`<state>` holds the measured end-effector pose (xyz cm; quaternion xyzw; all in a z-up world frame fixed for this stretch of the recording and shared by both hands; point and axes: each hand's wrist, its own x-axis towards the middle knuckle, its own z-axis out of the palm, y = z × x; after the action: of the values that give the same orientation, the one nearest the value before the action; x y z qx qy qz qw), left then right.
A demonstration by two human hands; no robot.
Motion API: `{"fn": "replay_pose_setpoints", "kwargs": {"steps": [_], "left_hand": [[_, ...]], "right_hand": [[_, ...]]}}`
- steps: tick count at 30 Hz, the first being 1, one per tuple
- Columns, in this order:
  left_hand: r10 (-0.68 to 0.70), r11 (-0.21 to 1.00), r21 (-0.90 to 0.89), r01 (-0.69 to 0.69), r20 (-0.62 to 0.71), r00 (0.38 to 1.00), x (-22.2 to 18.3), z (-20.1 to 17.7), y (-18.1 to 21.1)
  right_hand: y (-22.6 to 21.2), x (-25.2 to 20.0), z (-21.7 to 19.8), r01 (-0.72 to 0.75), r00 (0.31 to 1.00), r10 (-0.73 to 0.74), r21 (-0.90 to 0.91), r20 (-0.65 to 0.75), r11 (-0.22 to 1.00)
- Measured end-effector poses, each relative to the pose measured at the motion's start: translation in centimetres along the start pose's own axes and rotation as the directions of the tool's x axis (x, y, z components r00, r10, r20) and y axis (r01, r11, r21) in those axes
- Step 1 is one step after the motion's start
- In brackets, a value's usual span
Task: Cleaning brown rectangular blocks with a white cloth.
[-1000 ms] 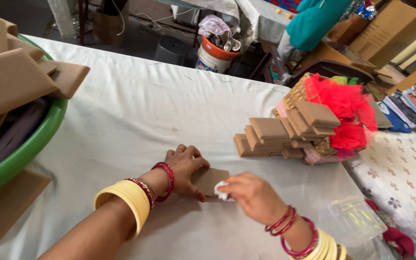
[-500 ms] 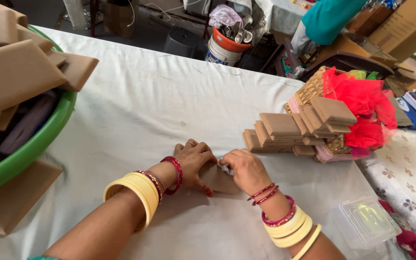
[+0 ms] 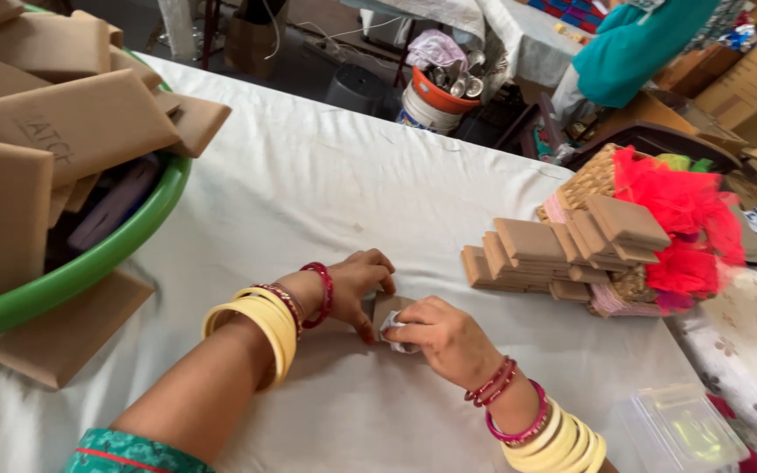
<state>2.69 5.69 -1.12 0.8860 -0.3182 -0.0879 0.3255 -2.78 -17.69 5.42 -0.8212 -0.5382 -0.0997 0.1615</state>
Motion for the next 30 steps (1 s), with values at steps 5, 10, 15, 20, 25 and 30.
{"fn": "replay_pose_setpoints", "kwargs": {"steps": [5,10,15,20,25,30], "left_hand": [[-0.027,0.999,-0.036,0.026,-0.006,1.0,-0.1,-0.1,0.3],[-0.113,0.97,-0.214,0.115,0.019,0.993,-1.0,-1.8,2.7],[-0.118,0.97,-0.212,0.116,0.006,0.993,-0.7,-1.5,1.8],[-0.089,0.97,-0.227,0.087,0.003,0.996,-0.7,-1.1,1.4],[-0.149,0.982,-0.107,0.154,0.056,0.987,-0.7,-0.7,1.8],[-0.083,0.996,-0.037,0.083,-0.003,0.997,0.0,0.1,0.9]], "right_hand": [[0.7,1.5,1.3,-0.072,0.997,0.072,-0.062,-0.011,0.995],[2.7,3.5,2.8,-0.202,0.979,0.2,-0.116,-0.029,0.973],[4.3,3.6,4.4,-0.399,0.914,0.393,-0.054,-0.102,0.915],[8.8,1.0,5.2,-0.418,0.763,0.634,0.657,-0.121,0.628],[9.3,-1.1,1.0,-0.385,0.769,0.638,0.82,0.031,0.424],[0.8,-0.6,-1.6,-0.439,0.88,0.45,-0.101,0.151,0.893]]}}
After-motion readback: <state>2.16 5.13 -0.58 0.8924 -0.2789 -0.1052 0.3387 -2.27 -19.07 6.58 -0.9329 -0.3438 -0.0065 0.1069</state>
